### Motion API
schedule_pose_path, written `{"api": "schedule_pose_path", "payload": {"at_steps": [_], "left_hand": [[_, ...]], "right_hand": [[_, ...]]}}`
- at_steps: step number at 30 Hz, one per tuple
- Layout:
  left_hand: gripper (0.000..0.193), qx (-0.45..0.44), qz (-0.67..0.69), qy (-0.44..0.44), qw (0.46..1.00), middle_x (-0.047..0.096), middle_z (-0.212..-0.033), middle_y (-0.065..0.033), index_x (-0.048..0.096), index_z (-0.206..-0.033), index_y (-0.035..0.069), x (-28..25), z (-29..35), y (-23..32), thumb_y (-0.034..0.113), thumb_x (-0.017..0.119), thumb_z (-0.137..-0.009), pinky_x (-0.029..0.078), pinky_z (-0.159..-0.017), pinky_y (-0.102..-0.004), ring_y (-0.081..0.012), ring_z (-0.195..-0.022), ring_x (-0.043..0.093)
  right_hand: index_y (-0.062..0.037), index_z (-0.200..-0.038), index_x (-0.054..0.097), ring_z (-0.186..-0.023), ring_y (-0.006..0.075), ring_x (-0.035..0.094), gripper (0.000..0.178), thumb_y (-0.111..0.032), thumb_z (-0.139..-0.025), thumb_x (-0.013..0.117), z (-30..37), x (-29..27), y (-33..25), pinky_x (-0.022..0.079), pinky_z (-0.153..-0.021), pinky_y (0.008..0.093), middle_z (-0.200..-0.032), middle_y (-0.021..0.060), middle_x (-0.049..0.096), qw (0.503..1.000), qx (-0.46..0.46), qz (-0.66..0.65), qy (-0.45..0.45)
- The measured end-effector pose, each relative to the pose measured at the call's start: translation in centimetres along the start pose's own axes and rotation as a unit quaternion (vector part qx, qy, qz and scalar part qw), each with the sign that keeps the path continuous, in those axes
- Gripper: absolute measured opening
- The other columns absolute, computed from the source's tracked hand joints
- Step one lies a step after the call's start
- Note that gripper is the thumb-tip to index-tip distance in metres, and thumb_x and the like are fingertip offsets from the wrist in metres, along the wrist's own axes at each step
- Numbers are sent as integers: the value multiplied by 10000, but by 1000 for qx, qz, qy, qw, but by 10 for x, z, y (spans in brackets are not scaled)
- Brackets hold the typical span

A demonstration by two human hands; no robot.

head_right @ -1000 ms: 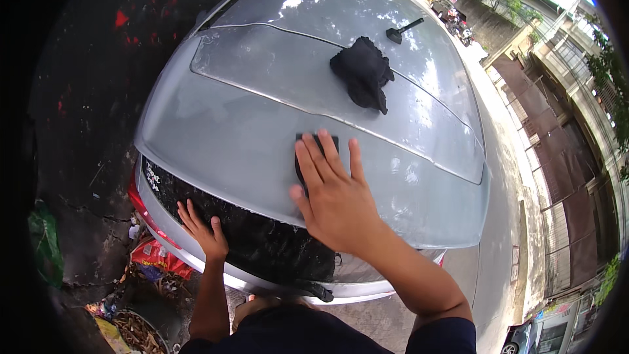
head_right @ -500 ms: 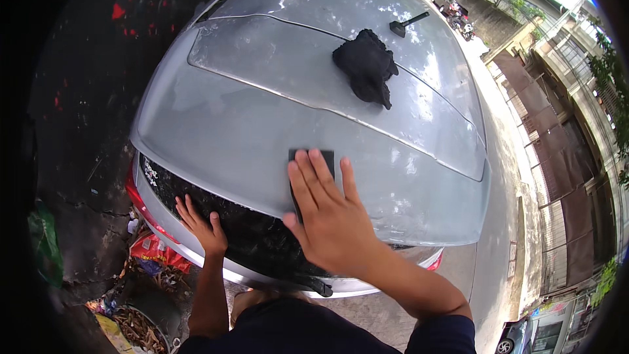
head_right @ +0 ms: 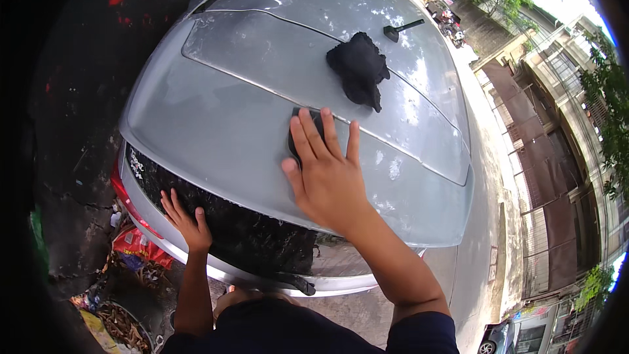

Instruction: The person is using a sanding block and a cloth to sand and clean the surface of a silver car's rear spoiler and trunk area.

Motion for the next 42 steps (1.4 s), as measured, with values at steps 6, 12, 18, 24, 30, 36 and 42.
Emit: {"api": "schedule_pose_path", "payload": {"at_steps": [6, 12, 18, 24, 30, 36, 42], "left_hand": [[845, 7, -40, 10, 999, 136, -1791, -242, 237, -1713, 68, -2, 0, -4, 561, 474, -1068, 79, -1265, -704, -491, -1645, 109], [923, -11, -11, 0, 1000, 131, -1787, -254, 259, -1703, 55, 1, 2, -5, 659, 478, -1041, 49, -1267, -704, -490, -1646, 98], [931, -5, -32, 7, 999, 135, -1785, -252, 257, -1704, 59, -3, 2, -3, 669, 481, -1036, 44, -1270, -697, -486, -1647, 95], [926, -12, -16, 5, 1000, 136, -1785, -250, 254, -1702, 54, 1, 4, -10, 657, 483, -1037, 32, -1273, -690, -483, -1647, 102], [931, 7, -24, 8, 1000, 138, -1785, -250, 261, -1698, 48, -3, 2, 2, 650, 503, -1030, 27, -1280, -674, -480, -1649, 102], [938, -13, -19, 8, 1000, 146, -1782, -253, 270, -1693, 45, -6, 4, -12, 667, 498, -1030, 26, -1284, -667, -482, -1648, 103], [927, -2, -25, 11, 1000, 157, -1777, -258, 281, -1686, 40, -4, 1, 5, 659, 501, -1032, 23, -1287, -659, -489, -1642, 116]], "right_hand": [[-65, -1656, 422, -1647, 402, 209, 660, -356, -1076, 545, 70, -3, -26, 61, -1283, 688, -1751, 115, 350, 988, -80, -85, -104], [-180, -1652, 463, -1675, 342, 132, 628, -363, -1061, 570, 56, -8, -9, -16, -1306, 668, -1772, 13, 322, 955, -185, -95, -209], [-187, -1630, 500, -1669, 317, 173, 619, -383, -1049, 586, 47, -18, -2, 29, -1316, 654, -1751, -15, 369, 936, -263, -81, -218], [-203, -1626, 509, -1671, 299, 164, 665, -377, -1002, 657, 8, -5, -37, 50, -1307, 676, -1757, -39, 356, 919, -333, -119, -175], [-272, -1652, 472, -1677, 328, 130, 710, -431, -986, 662, 32, -5, -1, 39, -1299, 695, -1759, -74, 347, 935, -286, -55, -202], [-281, -1653, 469, -1669, 331, 158, 705, -467, -994, 637, 11, -3, -20, 44, -1297, 699, -1758, -74, 349, 932, -312, -45, -180], [-282, -1645, 480, -1658, 368, 185, 707, -470, -985, 649, 33, -7, 2, 66, -1283, 723, -1754, -61, 360, 930, -309, -25, -198]]}}
Point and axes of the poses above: each hand's wrist, its own z-axis away from the middle knuckle, its own x-axis out of the palm, y = z × x, the point moved 7 cm from there along -z, towards the middle knuckle
